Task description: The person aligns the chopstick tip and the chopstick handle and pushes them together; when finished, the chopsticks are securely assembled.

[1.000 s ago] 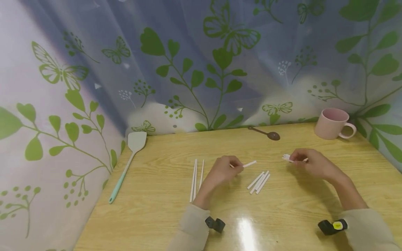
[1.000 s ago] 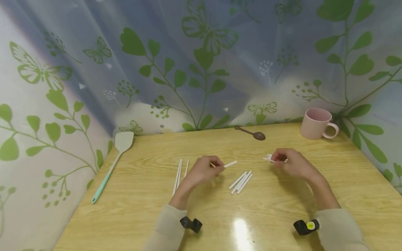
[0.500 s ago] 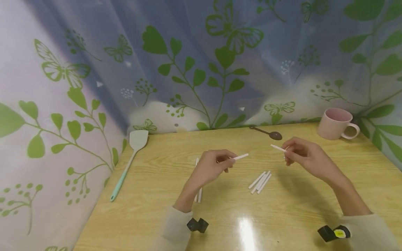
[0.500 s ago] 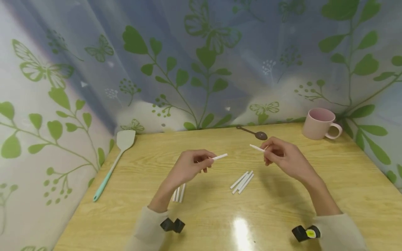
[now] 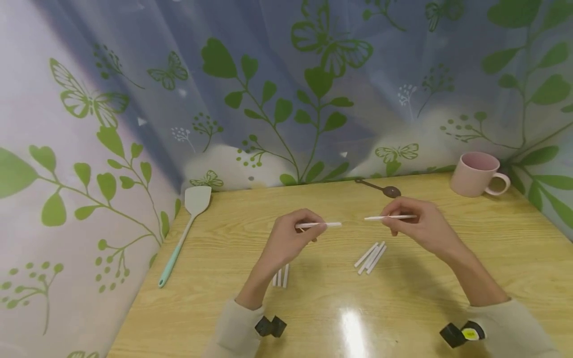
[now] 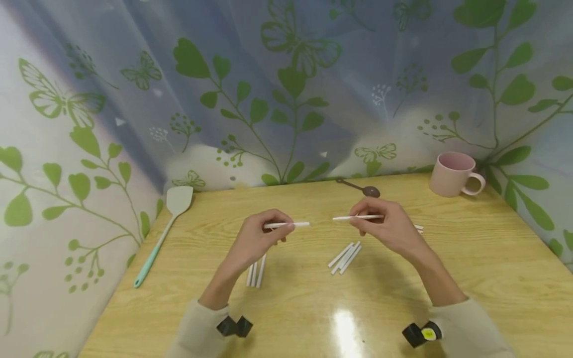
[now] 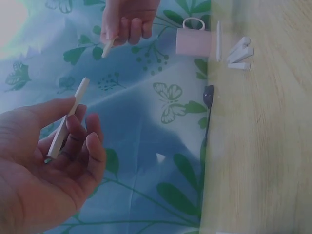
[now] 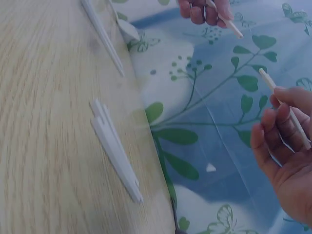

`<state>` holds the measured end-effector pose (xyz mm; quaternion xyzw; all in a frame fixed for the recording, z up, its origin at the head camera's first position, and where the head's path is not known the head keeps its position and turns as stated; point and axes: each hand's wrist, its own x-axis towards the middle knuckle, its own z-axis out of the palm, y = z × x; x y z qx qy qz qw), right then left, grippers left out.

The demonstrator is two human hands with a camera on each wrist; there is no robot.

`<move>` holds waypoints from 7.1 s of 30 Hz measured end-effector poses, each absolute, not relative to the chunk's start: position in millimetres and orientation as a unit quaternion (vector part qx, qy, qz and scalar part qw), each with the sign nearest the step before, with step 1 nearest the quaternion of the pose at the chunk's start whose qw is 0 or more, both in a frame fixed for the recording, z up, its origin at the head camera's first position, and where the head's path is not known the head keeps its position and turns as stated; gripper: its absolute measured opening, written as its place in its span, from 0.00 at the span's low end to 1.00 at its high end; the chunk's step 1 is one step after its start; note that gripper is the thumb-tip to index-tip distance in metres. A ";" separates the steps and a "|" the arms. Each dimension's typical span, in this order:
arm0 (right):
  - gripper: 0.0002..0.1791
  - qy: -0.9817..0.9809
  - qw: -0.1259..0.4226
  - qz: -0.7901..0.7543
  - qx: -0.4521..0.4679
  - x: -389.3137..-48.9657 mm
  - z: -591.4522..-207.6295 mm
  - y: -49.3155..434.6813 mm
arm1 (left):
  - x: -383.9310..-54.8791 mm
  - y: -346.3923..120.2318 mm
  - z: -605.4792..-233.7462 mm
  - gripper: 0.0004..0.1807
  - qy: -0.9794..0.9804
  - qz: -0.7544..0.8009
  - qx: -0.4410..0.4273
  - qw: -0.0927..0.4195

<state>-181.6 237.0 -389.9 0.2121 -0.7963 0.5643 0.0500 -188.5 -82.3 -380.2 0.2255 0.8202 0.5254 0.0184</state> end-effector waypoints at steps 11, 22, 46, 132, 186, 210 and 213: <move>0.04 -0.768 0.034 0.594 0.237 -172.9 -377.4 209.6 | -172.5 -89.0 -376.0 0.09 0.795 0.561 0.228 0.024; 0.03 -0.765 0.030 0.591 0.255 -169.9 -368.0 192.6 | -163.9 -95.5 -371.5 0.08 0.775 0.585 0.239 0.027; 0.03 -0.788 0.008 0.568 0.238 -167.8 -366.2 185.8 | -159.3 -93.7 -371.0 0.07 0.762 0.599 0.244 0.039; 0.20 -0.732 -0.090 0.665 0.116 -234.5 -434.7 107.0 | -125.4 -134.9 -442.2 0.16 0.799 0.555 0.125 0.194; 0.22 -0.708 -0.202 0.671 0.090 -258.8 -461.4 62.4 | -123.0 -147.7 -444.8 0.28 0.812 0.527 0.113 0.226; 0.28 -0.696 -0.204 0.676 0.129 -241.4 -446.8 147.7 | -150.0 -110.6 -431.4 0.23 0.823 0.511 0.166 0.183; 0.30 -0.695 -0.194 0.680 0.131 -238.0 -446.1 175.5 | -158.6 -100.7 -432.0 0.22 0.820 0.516 0.169 0.181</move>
